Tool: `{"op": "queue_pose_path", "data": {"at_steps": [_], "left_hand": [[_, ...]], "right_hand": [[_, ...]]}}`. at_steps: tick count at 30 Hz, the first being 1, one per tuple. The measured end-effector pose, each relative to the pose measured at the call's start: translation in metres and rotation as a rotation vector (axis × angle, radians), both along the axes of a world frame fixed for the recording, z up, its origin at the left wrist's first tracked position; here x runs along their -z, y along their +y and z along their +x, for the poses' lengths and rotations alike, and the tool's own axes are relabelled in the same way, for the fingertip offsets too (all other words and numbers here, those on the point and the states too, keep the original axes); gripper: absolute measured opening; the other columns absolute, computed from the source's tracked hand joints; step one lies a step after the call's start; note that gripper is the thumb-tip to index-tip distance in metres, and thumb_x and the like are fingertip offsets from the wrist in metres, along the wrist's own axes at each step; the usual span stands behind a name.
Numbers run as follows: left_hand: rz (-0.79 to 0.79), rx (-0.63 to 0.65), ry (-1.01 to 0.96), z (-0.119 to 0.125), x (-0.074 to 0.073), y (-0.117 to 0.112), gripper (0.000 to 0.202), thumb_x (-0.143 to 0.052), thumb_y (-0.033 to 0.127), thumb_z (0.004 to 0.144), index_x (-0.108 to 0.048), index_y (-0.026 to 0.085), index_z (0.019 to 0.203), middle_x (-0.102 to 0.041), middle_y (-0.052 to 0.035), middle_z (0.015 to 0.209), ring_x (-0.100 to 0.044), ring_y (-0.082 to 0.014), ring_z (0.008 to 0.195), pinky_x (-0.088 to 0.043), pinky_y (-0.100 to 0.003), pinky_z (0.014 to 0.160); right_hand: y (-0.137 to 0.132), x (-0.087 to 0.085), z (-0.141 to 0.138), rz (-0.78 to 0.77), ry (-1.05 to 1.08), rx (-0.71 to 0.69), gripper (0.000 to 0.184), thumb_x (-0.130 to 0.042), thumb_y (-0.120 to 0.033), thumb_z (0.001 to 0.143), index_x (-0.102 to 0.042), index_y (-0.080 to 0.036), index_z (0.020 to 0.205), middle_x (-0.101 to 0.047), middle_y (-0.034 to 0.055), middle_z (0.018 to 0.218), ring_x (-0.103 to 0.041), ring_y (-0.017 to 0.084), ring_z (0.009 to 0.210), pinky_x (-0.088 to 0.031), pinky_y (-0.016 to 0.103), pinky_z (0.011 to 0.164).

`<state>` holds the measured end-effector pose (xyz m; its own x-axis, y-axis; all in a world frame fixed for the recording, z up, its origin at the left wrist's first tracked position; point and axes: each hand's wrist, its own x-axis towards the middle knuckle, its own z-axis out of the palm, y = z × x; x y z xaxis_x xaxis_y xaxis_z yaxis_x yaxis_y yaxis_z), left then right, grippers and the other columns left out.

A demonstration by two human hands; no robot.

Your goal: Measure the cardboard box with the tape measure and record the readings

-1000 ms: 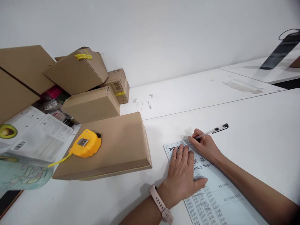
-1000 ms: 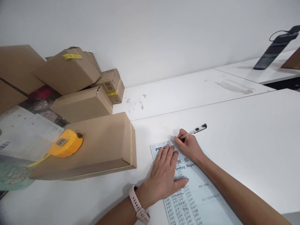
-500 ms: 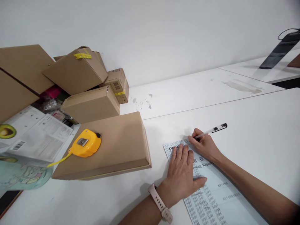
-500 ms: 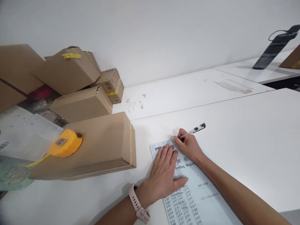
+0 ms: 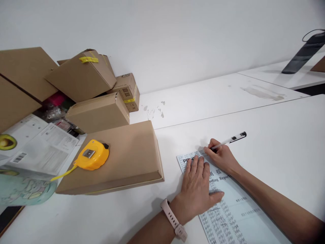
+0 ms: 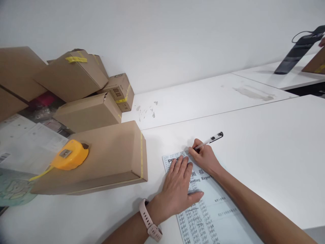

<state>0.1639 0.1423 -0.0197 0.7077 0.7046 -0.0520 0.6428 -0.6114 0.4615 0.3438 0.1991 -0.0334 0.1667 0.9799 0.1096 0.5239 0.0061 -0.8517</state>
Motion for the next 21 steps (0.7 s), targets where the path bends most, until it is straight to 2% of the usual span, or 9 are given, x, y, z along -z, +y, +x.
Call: {"op": "queue_pose_path", "data": {"at_steps": [21], "left_hand": [[0.005, -0.004, -0.013, -0.0006, -0.0004, 0.0003, 0.088, -0.033, 0.068, 0.099, -0.028, 0.003, 0.158, -0.013, -0.0198, 0.171, -0.001, -0.0319, 0.158, -0.007, -0.052, 0.131]], "right_hand": [[0.002, 0.002, 0.0041, 0.006, -0.011, 0.021, 0.024, -0.061, -0.034, 0.079, -0.043, -0.025, 0.066, -0.042, -0.0064, 0.052, -0.038, 0.013, 0.051, -0.031, 0.027, 0.049]]}}
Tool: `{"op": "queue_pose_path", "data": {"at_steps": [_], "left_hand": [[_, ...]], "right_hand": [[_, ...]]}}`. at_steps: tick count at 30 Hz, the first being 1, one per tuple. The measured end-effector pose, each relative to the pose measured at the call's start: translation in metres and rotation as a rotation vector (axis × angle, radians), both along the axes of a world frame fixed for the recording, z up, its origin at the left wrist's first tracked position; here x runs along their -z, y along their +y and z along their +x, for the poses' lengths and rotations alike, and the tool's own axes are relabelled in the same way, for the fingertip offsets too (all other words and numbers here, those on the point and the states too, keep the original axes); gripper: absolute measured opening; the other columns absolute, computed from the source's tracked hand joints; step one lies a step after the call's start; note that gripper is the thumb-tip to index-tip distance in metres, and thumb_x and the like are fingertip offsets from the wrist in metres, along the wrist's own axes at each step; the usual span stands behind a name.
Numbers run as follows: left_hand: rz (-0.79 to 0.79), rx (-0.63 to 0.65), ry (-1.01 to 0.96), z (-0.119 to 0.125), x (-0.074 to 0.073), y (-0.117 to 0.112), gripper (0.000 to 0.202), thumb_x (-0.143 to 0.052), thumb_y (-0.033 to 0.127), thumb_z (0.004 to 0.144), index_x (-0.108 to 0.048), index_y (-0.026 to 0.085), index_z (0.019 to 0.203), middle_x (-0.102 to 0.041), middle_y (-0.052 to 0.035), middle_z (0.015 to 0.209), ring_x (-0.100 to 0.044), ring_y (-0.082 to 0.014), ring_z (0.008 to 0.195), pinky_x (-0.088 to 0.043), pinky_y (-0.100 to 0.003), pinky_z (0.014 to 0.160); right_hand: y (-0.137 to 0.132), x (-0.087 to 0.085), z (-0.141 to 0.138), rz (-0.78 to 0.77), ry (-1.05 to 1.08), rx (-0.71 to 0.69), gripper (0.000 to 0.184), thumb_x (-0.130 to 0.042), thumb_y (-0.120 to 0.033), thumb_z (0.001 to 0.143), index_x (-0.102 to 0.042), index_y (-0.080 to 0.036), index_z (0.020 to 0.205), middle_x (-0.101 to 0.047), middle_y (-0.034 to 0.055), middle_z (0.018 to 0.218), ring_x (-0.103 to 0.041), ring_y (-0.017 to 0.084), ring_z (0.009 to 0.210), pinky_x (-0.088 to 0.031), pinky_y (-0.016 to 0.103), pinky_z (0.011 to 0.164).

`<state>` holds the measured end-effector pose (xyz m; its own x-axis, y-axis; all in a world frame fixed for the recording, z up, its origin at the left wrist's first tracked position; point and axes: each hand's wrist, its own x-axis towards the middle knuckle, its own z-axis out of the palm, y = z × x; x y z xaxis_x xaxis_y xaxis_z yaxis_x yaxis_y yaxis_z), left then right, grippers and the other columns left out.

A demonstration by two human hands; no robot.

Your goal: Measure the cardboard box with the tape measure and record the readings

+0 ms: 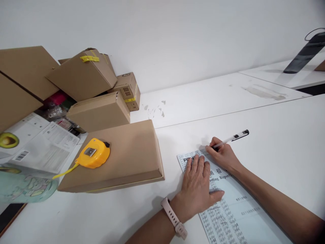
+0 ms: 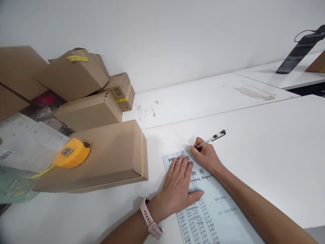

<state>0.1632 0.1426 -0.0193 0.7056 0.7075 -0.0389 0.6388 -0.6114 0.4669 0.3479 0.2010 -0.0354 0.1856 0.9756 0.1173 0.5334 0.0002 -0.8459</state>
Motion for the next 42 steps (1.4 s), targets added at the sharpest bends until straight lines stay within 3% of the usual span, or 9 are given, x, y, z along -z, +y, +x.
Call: {"op": "queue_pose_path", "data": {"at_steps": [27, 32, 35, 38, 40, 42], "left_hand": [[0.026, 0.002, 0.01, 0.0, 0.0, -0.001, 0.087, -0.036, 0.067, 0.099, -0.028, 0.003, 0.158, -0.014, -0.0197, 0.171, -0.001, -0.0317, 0.158, -0.007, -0.052, 0.131], [0.023, 0.003, -0.001, 0.0, 0.006, 0.001, 0.088, -0.041, 0.067, 0.098, -0.027, 0.005, 0.159, -0.016, -0.0193, 0.17, -0.003, -0.0316, 0.158, -0.009, -0.052, 0.13], [0.049, -0.013, -0.026, 0.003, 0.006, -0.003, 0.084, -0.048, 0.063, 0.097, -0.033, 0.005, 0.156, -0.02, -0.0202, 0.169, -0.009, -0.0333, 0.158, -0.015, -0.053, 0.13], [0.22, -0.075, -0.144, -0.002, -0.013, -0.017, 0.06, -0.055, 0.049, 0.097, -0.05, 0.01, 0.143, -0.042, -0.019, 0.161, -0.026, -0.0333, 0.155, -0.029, -0.052, 0.127], [0.425, -0.16, -0.328, -0.018, -0.04, -0.03, 0.039, -0.055, 0.038, 0.098, -0.057, 0.018, 0.131, -0.06, -0.0144, 0.147, -0.04, -0.0294, 0.149, -0.04, -0.049, 0.121], [0.654, -0.323, -0.496, -0.049, -0.07, -0.039, 0.027, -0.059, 0.029, 0.096, -0.057, 0.026, 0.123, -0.068, -0.0102, 0.133, -0.05, -0.0263, 0.141, -0.048, -0.047, 0.113]], "right_hand": [[0.0, 0.0, 0.0, 0.023, -0.015, -0.003, 0.027, -0.061, -0.035, 0.083, -0.042, -0.025, 0.066, -0.041, -0.0066, 0.053, -0.038, 0.012, 0.05, -0.031, 0.027, 0.049], [0.004, 0.005, 0.013, 0.194, -0.151, -0.084, 0.017, -0.057, -0.038, 0.093, -0.056, -0.024, 0.084, -0.061, 0.0008, 0.075, -0.053, 0.017, 0.063, -0.044, 0.03, 0.058], [0.007, 0.01, 0.022, 0.319, -0.375, -0.232, 0.02, -0.047, -0.026, 0.096, -0.066, -0.024, 0.102, -0.066, 0.0078, 0.093, -0.061, 0.023, 0.08, -0.05, 0.035, 0.068], [0.008, 0.014, 0.025, 0.378, -0.461, -0.258, 0.036, -0.042, -0.013, 0.091, -0.069, -0.025, 0.111, -0.068, 0.0105, 0.096, -0.061, 0.027, 0.089, -0.051, 0.037, 0.068], [0.008, 0.017, 0.026, 0.403, -0.498, -0.205, 0.042, -0.043, -0.01, 0.089, -0.068, -0.026, 0.119, -0.07, 0.0107, 0.099, -0.061, 0.028, 0.092, -0.052, 0.037, 0.069], [0.009, 0.021, 0.026, 0.421, -0.535, -0.139, 0.044, -0.043, -0.011, 0.089, -0.065, -0.025, 0.125, -0.07, 0.0101, 0.1, -0.063, 0.028, 0.096, -0.052, 0.037, 0.069]]}}
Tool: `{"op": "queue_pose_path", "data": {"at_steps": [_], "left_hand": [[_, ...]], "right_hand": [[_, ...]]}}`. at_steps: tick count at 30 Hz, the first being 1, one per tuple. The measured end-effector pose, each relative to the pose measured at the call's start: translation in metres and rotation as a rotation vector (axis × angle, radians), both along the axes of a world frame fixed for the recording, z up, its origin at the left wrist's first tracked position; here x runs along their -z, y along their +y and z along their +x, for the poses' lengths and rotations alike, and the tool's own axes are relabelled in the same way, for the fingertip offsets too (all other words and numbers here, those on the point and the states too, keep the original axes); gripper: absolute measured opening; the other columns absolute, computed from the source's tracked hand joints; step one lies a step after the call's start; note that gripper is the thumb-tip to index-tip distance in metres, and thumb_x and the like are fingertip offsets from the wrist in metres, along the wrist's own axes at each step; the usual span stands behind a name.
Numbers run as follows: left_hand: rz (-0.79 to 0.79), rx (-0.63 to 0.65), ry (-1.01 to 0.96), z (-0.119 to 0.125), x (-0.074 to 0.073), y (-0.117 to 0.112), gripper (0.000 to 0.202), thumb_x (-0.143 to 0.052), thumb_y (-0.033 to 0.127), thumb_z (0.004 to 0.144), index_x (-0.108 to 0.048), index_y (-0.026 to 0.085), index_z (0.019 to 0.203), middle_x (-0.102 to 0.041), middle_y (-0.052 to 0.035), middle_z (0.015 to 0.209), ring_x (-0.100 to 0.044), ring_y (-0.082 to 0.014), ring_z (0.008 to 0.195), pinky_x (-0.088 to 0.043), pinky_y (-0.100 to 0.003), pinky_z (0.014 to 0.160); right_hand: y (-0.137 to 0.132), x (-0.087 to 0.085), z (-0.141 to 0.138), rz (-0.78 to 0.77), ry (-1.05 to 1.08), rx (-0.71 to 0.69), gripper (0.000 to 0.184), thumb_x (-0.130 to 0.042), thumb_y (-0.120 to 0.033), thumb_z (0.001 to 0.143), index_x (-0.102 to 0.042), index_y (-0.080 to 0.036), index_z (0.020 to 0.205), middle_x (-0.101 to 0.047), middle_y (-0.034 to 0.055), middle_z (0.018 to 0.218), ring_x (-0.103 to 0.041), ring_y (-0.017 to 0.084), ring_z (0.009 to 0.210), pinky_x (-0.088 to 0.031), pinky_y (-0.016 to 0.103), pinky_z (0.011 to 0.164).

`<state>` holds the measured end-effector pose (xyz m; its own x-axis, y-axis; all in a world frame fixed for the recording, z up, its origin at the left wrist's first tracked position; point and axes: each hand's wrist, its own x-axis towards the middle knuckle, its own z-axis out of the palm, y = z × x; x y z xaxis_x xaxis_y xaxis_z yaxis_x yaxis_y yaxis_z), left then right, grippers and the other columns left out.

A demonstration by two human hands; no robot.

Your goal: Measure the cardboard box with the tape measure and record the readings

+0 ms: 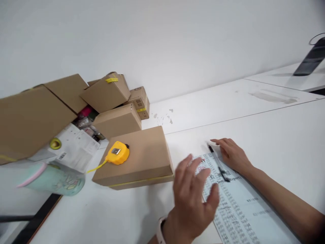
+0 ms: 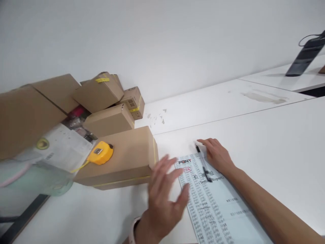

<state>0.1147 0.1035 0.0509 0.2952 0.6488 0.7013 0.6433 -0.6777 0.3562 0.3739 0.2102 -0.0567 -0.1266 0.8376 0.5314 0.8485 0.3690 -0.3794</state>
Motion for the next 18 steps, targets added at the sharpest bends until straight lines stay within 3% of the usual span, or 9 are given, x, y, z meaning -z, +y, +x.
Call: {"op": "queue_pose_path", "data": {"at_steps": [3, 5, 9, 11, 13, 16, 18], "left_hand": [[0.262, -0.367, -0.058, -0.062, -0.038, 0.0, 0.028, -0.064, 0.021, 0.093, -0.057, 0.028, 0.119, -0.068, -0.0095, 0.126, -0.055, -0.0272, 0.133, -0.044, -0.051, 0.112], [0.311, -0.557, -0.045, -0.104, -0.052, 0.008, 0.034, -0.068, 0.028, 0.091, -0.057, 0.024, 0.122, -0.062, -0.0147, 0.134, -0.053, -0.0323, 0.134, -0.04, -0.057, 0.114], [-0.131, -0.748, -0.109, -0.157, -0.061, 0.029, 0.07, -0.076, 0.043, 0.079, -0.046, 0.02, 0.139, -0.047, -0.0197, 0.153, -0.038, -0.0397, 0.145, -0.032, -0.06, 0.117], [-0.3, -0.75, -0.221, -0.167, -0.062, 0.037, 0.076, -0.078, 0.042, 0.075, -0.044, 0.021, 0.14, -0.047, -0.0196, 0.153, -0.038, -0.041, 0.145, -0.029, -0.061, 0.117], [-0.356, -0.706, -0.317, -0.171, -0.063, 0.04, 0.072, -0.079, 0.041, 0.072, -0.048, 0.022, 0.135, -0.054, -0.0185, 0.147, -0.045, -0.0409, 0.141, -0.032, -0.06, 0.115], [-0.422, -0.552, -0.466, -0.169, -0.064, 0.033, 0.07, -0.078, 0.045, 0.07, -0.05, 0.023, 0.131, -0.066, -0.0146, 0.129, -0.059, -0.0375, 0.126, -0.043, -0.053, 0.106], [-0.503, -0.379, -0.586, -0.161, -0.064, 0.021, 0.066, -0.067, 0.055, 0.076, -0.05, 0.021, 0.13, -0.07, -0.0125, 0.115, -0.068, -0.0332, 0.108, -0.051, -0.047, 0.093]], "right_hand": [[0.002, 0.006, 0.002, 0.029, 0.006, 0.075, 0.04, -0.043, -0.015, 0.091, -0.063, -0.026, 0.124, -0.071, 0.0094, 0.099, -0.066, 0.028, 0.096, -0.05, 0.035, 0.064], [0.004, 0.009, 0.003, 0.035, 0.026, 0.105, 0.039, -0.044, -0.017, 0.091, -0.063, -0.027, 0.123, -0.072, 0.0098, 0.099, -0.067, 0.028, 0.094, -0.048, 0.034, 0.061], [0.005, 0.008, 0.004, 0.04, 0.101, 0.148, 0.031, -0.05, -0.024, 0.092, -0.065, -0.027, 0.119, -0.072, 0.0129, 0.098, -0.067, 0.027, 0.083, -0.044, 0.035, 0.055], [0.002, 0.0, 0.001, 0.041, 0.158, 0.162, 0.027, -0.052, -0.032, 0.093, -0.065, -0.028, 0.116, -0.071, 0.0136, 0.096, -0.065, 0.027, 0.074, -0.044, 0.038, 0.054], [-0.004, -0.016, -0.006, 0.06, 0.204, 0.169, 0.027, -0.052, -0.042, 0.094, -0.066, -0.028, 0.113, -0.071, 0.0137, 0.094, -0.063, 0.026, 0.069, -0.044, 0.039, 0.053], [-0.018, -0.054, -0.029, 0.103, 0.275, 0.15, 0.033, -0.053, -0.051, 0.094, -0.067, -0.029, 0.113, -0.071, 0.0135, 0.097, -0.064, 0.026, 0.074, -0.046, 0.041, 0.058], [-0.032, -0.086, -0.055, 0.018, 0.402, 0.062, 0.037, -0.056, -0.057, 0.093, -0.07, -0.029, 0.111, -0.072, 0.0121, 0.098, -0.063, 0.025, 0.076, -0.048, 0.04, 0.063]]}}
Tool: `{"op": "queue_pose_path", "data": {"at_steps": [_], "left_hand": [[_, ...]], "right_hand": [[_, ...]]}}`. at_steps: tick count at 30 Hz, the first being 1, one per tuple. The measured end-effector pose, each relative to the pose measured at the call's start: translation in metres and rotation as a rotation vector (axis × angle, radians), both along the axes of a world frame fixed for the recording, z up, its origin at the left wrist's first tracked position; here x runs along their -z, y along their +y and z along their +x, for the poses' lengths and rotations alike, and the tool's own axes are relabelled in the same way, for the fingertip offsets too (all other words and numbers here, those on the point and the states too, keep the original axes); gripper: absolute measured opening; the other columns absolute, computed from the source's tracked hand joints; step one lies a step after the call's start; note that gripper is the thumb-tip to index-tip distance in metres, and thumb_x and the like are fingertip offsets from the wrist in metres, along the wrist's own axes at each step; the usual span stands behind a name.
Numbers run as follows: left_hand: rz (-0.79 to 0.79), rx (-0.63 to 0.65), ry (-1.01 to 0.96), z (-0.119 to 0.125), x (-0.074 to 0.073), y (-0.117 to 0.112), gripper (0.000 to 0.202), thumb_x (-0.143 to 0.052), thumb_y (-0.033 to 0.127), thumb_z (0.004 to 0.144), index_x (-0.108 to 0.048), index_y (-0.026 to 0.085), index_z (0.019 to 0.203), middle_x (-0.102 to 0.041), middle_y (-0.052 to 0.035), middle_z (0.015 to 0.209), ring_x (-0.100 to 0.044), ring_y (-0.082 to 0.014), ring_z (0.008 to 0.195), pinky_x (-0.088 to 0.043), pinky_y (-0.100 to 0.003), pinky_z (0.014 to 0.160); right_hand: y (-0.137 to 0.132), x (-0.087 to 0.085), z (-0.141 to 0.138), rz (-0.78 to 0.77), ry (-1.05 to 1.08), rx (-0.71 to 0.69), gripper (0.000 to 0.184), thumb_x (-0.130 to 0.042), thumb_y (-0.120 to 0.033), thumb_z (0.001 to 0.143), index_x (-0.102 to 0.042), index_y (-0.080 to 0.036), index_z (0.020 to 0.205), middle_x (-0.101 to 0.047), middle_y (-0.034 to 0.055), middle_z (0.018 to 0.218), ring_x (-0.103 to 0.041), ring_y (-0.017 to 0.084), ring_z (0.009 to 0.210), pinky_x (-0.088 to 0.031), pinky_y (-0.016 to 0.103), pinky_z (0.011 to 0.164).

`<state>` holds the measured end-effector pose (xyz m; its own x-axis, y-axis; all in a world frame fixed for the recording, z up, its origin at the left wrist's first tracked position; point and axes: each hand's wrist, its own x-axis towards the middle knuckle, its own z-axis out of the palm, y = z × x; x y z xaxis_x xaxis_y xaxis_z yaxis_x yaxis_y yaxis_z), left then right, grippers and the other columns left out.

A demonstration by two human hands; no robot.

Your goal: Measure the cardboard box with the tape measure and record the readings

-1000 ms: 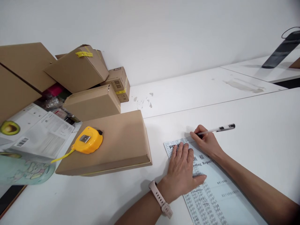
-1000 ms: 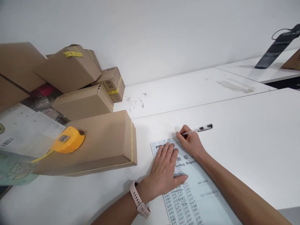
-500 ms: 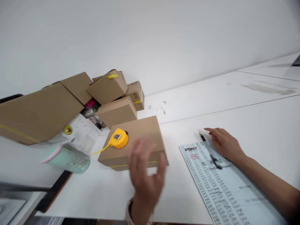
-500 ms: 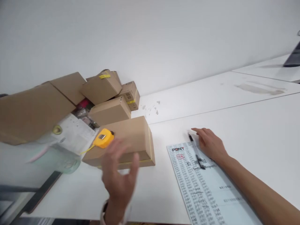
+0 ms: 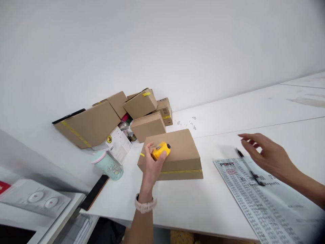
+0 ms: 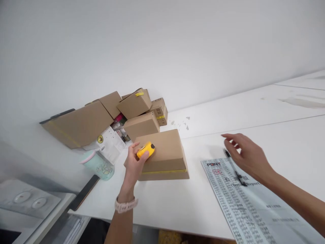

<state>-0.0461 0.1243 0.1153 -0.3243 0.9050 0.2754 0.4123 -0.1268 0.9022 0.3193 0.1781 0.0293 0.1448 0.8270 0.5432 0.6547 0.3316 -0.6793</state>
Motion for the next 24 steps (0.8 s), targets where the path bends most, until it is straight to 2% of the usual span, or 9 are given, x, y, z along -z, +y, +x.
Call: {"op": "queue_pose_path", "data": {"at_steps": [1, 4, 6, 9, 13, 16, 19, 21, 24], "left_hand": [[-0.01, 0.085, -0.086, 0.006, 0.0, -0.007, 0.064, -0.057, 0.06, 0.081, -0.05, 0.019, 0.129, -0.071, -0.012, 0.11, -0.07, -0.0309, 0.099, -0.054, -0.043, 0.085], [-0.062, 0.313, -0.309, 0.024, -0.002, -0.024, 0.061, -0.038, 0.062, 0.087, -0.055, 0.017, 0.125, -0.072, -0.0122, 0.103, -0.07, -0.0272, 0.087, -0.051, -0.034, 0.065], [-0.105, 0.413, -0.408, 0.031, -0.004, -0.032, 0.058, -0.046, 0.06, 0.085, -0.057, 0.017, 0.122, -0.072, -0.0112, 0.1, -0.069, -0.0262, 0.084, -0.047, -0.031, 0.061], [-0.157, 0.479, -0.489, 0.03, -0.006, -0.038, 0.052, -0.061, 0.055, 0.081, -0.059, 0.018, 0.118, -0.072, -0.0093, 0.097, -0.068, -0.0237, 0.08, -0.044, -0.029, 0.061], [-0.185, 0.469, -0.528, 0.012, -0.008, -0.042, 0.05, -0.068, 0.053, 0.079, -0.063, 0.018, 0.115, -0.072, -0.0082, 0.098, -0.066, -0.02, 0.075, -0.043, -0.026, 0.058], [-0.176, 0.433, -0.536, -0.014, -0.014, -0.037, 0.05, -0.071, 0.053, 0.078, -0.066, 0.017, 0.111, -0.073, -0.009, 0.1, -0.067, -0.0213, 0.078, -0.045, -0.026, 0.056], [-0.145, 0.348, -0.541, -0.055, -0.025, -0.018, 0.047, -0.074, 0.052, 0.077, -0.068, 0.015, 0.106, -0.074, -0.0072, 0.093, -0.066, -0.0189, 0.074, -0.045, -0.024, 0.054], [-0.158, 0.287, -0.536, -0.088, -0.033, 0.001, 0.04, -0.071, 0.049, 0.084, -0.068, 0.014, 0.103, -0.072, -0.0057, 0.088, -0.062, -0.0152, 0.065, -0.043, -0.023, 0.05], [-0.243, 0.211, -0.522, -0.133, -0.04, 0.028, 0.033, -0.063, 0.044, 0.097, -0.066, 0.015, 0.111, -0.069, -0.0055, 0.099, -0.065, -0.0154, 0.074, -0.055, -0.029, 0.063]], "right_hand": [[-0.008, -0.017, -0.015, -0.083, 0.099, -0.074, 0.04, -0.057, -0.062, 0.092, -0.072, -0.028, 0.104, -0.072, 0.0111, 0.095, -0.062, 0.024, 0.073, -0.048, 0.039, 0.062], [-0.03, -0.064, -0.063, -0.424, 0.343, -0.499, 0.061, -0.045, -0.074, 0.093, -0.075, -0.021, 0.096, -0.071, 0.0125, 0.091, -0.063, 0.024, 0.077, -0.053, 0.039, 0.067], [-0.043, -0.086, -0.092, -0.602, 0.469, -0.709, 0.068, -0.041, -0.079, 0.091, -0.073, -0.019, 0.094, -0.07, 0.0123, 0.089, -0.061, 0.023, 0.076, -0.051, 0.036, 0.064], [-0.055, -0.101, -0.122, -0.761, 0.534, -0.851, 0.066, -0.043, -0.08, 0.09, -0.068, -0.019, 0.083, -0.065, 0.0078, 0.085, -0.056, 0.018, 0.074, -0.047, 0.032, 0.063], [-0.06, -0.102, -0.14, -0.865, 0.53, -0.849, 0.067, -0.048, -0.083, 0.085, -0.064, -0.018, 0.076, -0.063, 0.0056, 0.081, -0.052, 0.015, 0.069, -0.041, 0.029, 0.059], [-0.05, -0.101, -0.139, -0.865, 0.587, -0.877, 0.063, -0.058, -0.081, 0.081, -0.061, -0.019, 0.075, -0.061, 0.0039, 0.077, -0.052, 0.015, 0.069, -0.041, 0.029, 0.06], [-0.02, -0.099, -0.128, -0.758, 0.692, -0.844, 0.055, -0.072, -0.074, 0.076, -0.065, -0.02, 0.082, -0.059, 0.0022, 0.078, -0.051, 0.015, 0.071, -0.042, 0.028, 0.06], [0.006, -0.093, -0.117, -0.68, 0.757, -0.732, 0.051, -0.08, -0.068, 0.072, -0.063, -0.02, 0.079, -0.056, 0.0009, 0.077, -0.048, 0.014, 0.071, -0.043, 0.027, 0.06], [0.039, -0.075, -0.107, -0.659, 0.792, -0.584, 0.057, -0.088, -0.067, 0.058, -0.058, -0.021, 0.073, -0.053, -0.0011, 0.075, -0.045, 0.012, 0.069, -0.042, 0.026, 0.059]]}}
